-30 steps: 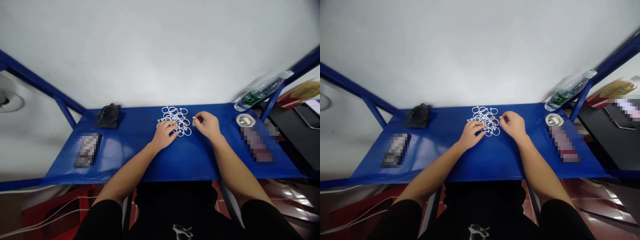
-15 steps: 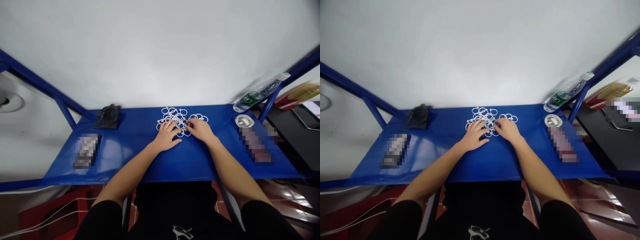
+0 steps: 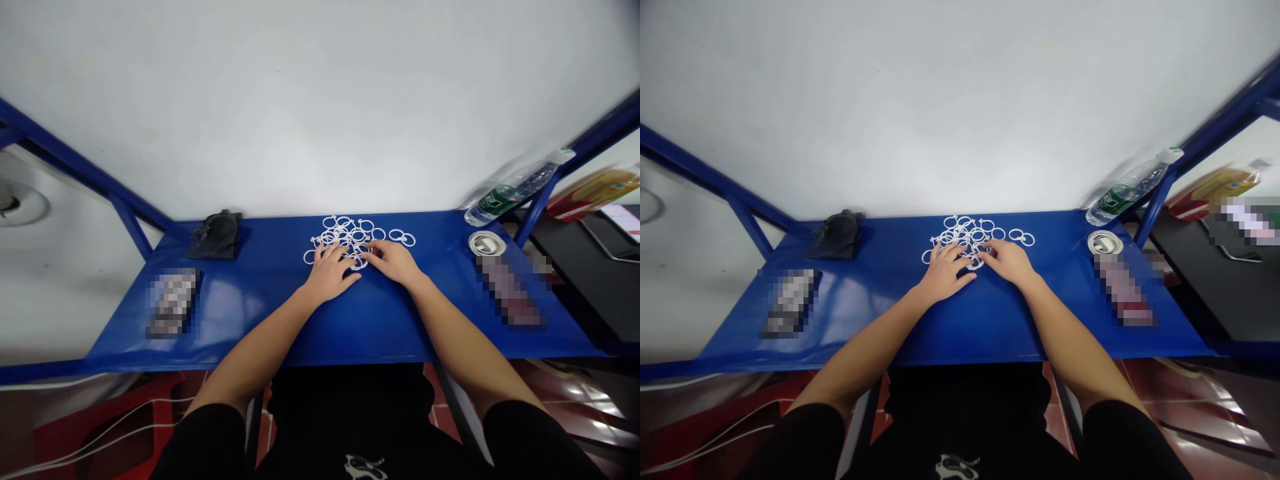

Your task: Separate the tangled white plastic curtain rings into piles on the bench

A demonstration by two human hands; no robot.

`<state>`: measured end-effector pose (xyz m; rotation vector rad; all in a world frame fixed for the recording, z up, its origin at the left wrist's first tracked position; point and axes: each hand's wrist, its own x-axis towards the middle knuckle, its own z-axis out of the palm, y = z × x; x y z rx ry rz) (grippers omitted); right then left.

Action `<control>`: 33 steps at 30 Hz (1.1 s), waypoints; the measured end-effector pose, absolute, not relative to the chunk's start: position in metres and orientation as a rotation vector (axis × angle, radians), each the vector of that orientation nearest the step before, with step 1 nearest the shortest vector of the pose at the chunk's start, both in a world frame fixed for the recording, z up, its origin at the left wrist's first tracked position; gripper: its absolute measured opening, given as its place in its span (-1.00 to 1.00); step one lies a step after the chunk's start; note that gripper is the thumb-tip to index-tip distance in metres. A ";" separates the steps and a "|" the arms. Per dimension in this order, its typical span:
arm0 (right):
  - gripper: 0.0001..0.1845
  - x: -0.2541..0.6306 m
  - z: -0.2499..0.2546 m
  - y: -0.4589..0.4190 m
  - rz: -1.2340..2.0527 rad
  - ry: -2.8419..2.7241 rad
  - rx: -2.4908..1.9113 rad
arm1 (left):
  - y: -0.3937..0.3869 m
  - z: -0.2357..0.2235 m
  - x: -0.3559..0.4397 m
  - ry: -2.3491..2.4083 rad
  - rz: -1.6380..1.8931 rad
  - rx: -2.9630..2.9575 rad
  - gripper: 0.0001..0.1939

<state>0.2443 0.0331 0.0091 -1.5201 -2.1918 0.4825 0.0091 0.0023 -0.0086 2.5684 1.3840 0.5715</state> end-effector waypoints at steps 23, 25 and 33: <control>-0.69 0.241 0.005 0.034 0.323 -2.364 -1.520 | 0.019 -0.017 -0.006 1.733 0.813 2.421 -0.76; -0.75 0.238 0.002 0.035 0.365 -2.378 -1.485 | 0.018 -0.017 -0.005 1.725 0.866 2.392 -0.72; -0.83 0.232 0.009 0.027 0.550 -2.142 -1.143 | 0.012 -0.010 0.001 1.513 1.005 2.439 -0.72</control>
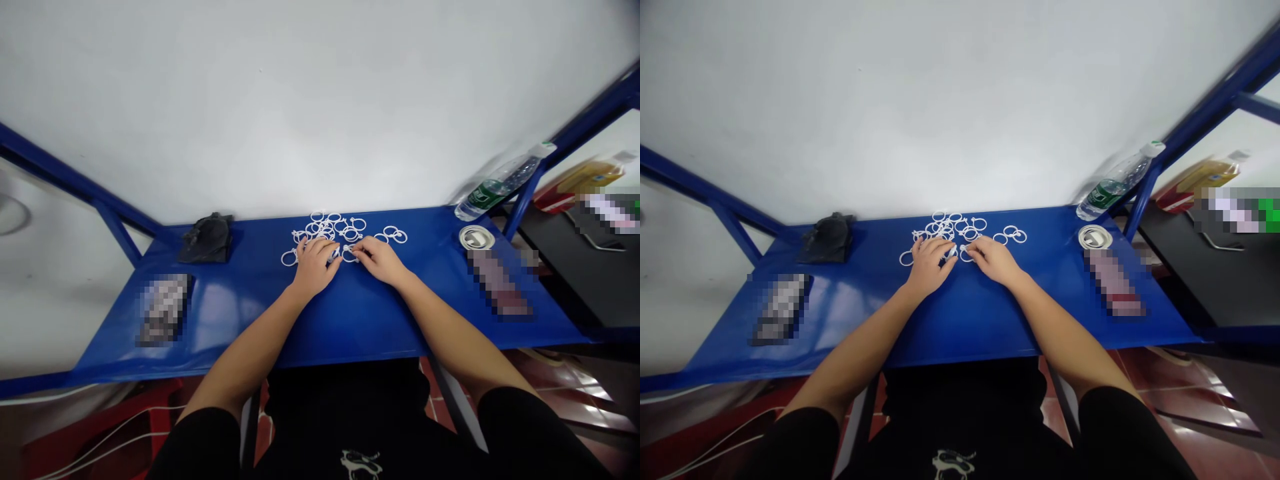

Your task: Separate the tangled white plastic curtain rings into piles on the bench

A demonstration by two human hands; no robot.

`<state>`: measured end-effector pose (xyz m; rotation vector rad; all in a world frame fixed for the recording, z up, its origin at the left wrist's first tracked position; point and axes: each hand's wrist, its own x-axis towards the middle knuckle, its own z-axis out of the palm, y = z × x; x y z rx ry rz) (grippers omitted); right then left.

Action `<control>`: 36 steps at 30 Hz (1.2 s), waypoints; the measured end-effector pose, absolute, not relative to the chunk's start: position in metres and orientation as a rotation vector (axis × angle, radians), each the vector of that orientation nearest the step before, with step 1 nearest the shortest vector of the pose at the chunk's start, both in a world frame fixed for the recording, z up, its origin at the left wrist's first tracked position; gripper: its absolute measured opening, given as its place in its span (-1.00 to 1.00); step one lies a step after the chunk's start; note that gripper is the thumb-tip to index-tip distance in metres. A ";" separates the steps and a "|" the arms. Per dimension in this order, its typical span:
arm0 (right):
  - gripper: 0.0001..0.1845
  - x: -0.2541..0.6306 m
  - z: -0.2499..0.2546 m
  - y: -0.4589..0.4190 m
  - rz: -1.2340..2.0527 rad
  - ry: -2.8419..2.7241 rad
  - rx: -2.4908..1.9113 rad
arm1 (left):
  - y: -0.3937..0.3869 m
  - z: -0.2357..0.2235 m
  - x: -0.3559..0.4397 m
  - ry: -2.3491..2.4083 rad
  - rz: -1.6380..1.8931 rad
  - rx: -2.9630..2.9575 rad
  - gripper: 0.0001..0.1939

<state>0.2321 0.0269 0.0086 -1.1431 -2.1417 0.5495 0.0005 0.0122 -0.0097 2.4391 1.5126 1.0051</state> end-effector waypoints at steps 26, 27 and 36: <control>-0.71 0.222 0.015 0.010 0.589 -2.139 -0.984 | 0.008 -0.009 0.007 1.220 1.352 2.227 -0.78; -0.70 0.222 0.015 0.010 0.573 -2.139 -0.983 | 0.008 -0.008 0.007 1.215 1.353 2.242 -0.78; -0.69 0.215 0.019 0.002 0.571 -2.107 -1.085 | 0.004 -0.005 0.009 1.236 1.377 2.267 -0.69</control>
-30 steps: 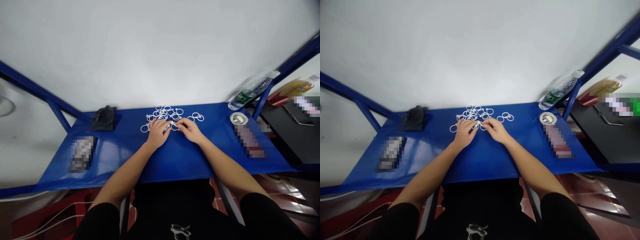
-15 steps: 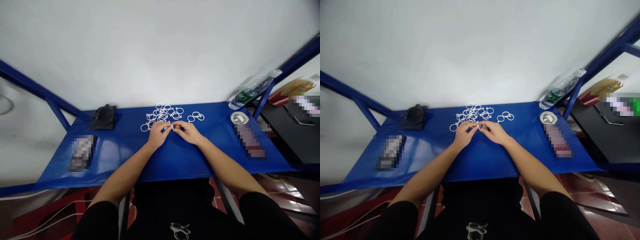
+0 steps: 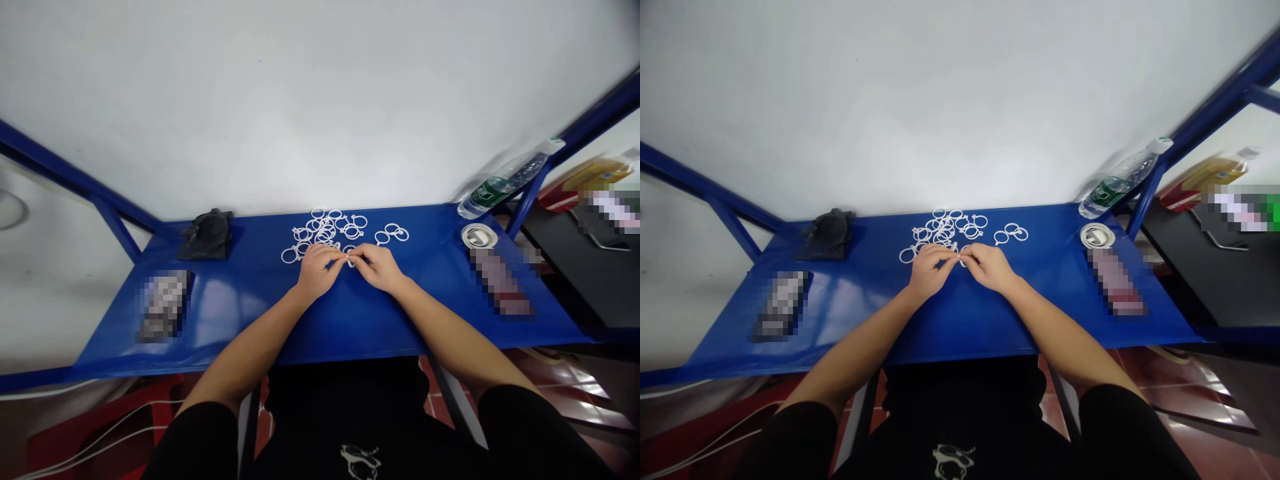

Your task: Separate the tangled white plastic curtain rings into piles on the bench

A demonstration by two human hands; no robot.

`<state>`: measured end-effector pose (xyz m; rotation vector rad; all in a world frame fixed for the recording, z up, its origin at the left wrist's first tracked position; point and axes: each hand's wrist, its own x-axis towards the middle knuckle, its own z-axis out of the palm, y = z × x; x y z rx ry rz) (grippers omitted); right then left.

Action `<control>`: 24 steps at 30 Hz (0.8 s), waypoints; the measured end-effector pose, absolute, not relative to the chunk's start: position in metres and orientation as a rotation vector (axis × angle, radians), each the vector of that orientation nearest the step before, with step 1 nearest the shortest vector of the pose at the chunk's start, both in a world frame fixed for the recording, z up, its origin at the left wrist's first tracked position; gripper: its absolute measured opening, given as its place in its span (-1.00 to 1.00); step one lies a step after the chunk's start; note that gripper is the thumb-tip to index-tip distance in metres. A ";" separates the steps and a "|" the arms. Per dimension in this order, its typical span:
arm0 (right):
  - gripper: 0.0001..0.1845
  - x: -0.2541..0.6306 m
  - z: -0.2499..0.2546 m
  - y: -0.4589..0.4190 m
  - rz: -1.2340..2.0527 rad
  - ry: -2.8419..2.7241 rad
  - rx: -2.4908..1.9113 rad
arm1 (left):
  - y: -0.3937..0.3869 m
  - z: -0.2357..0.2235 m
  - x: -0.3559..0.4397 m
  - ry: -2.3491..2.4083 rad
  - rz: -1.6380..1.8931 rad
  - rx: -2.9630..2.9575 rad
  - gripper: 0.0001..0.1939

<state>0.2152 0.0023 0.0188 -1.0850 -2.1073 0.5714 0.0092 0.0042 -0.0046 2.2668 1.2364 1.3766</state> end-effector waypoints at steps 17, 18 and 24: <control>-0.66 0.263 0.028 0.033 0.111 -2.211 -1.777 | 0.012 -0.008 0.003 1.338 1.124 2.458 -0.87; -0.65 0.263 0.027 0.033 0.130 -2.244 -1.744 | 0.013 -0.008 0.003 1.349 1.102 2.463 -0.87; -0.61 0.244 0.014 0.027 0.366 -2.609 -1.378 | 0.011 -0.009 0.004 1.355 1.024 2.485 -0.84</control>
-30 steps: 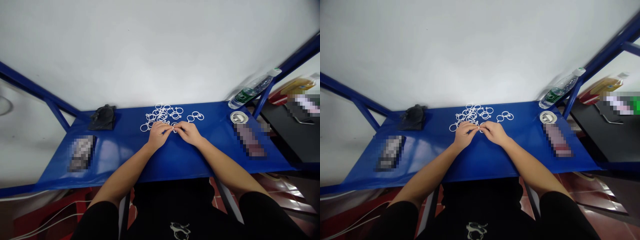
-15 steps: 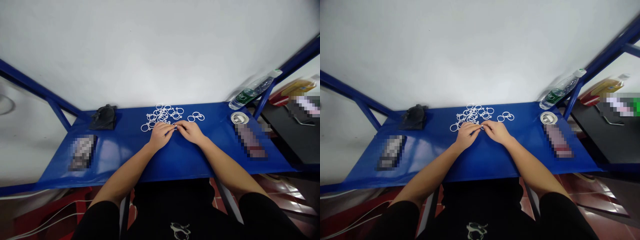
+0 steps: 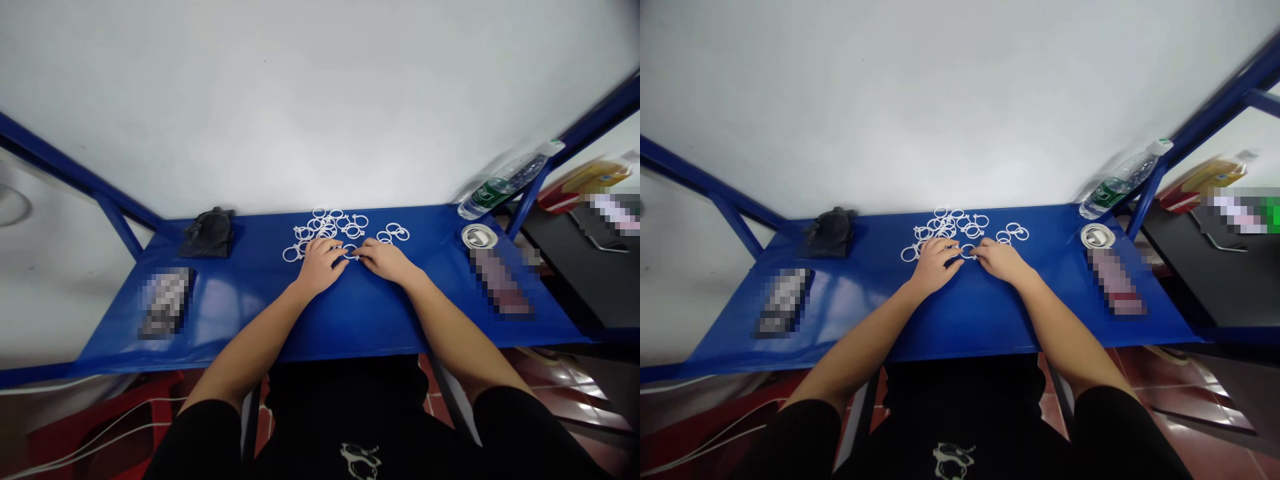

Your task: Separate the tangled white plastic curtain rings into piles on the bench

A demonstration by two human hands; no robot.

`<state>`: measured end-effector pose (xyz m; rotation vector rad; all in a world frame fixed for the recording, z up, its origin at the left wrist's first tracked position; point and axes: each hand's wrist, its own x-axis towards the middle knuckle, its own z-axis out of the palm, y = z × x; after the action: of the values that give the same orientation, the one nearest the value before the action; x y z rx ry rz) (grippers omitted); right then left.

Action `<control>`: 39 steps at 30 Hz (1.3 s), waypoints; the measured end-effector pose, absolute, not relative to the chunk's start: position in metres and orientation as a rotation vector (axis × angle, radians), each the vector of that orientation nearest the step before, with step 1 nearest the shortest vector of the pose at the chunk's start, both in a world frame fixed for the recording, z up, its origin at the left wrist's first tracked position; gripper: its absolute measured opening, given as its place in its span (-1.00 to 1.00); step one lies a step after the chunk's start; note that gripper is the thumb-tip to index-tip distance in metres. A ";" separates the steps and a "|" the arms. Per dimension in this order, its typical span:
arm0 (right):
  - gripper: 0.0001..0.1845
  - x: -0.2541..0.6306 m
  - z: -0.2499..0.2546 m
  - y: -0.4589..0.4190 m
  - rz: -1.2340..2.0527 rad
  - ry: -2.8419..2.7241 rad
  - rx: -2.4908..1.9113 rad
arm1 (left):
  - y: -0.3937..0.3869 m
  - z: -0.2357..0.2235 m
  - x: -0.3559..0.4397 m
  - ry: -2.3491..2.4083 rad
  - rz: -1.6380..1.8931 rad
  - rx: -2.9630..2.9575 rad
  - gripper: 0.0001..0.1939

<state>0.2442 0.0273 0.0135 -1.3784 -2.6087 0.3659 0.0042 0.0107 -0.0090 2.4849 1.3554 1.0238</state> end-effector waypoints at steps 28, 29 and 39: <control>-0.76 0.227 0.014 0.014 0.522 -2.137 -0.921 | 0.010 -0.002 0.006 1.020 1.546 2.474 -0.90; -0.76 0.226 0.014 0.014 0.515 -2.138 -0.906 | 0.010 -0.001 0.006 1.009 1.561 2.475 -0.90; -0.80 0.225 0.015 0.011 0.517 -2.133 -0.885 | 0.008 0.001 0.006 0.960 1.461 2.454 -0.86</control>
<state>0.2252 0.0106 0.0150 -0.8849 -2.1330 0.5166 0.0063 0.0079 0.0010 2.4541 0.9600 1.4613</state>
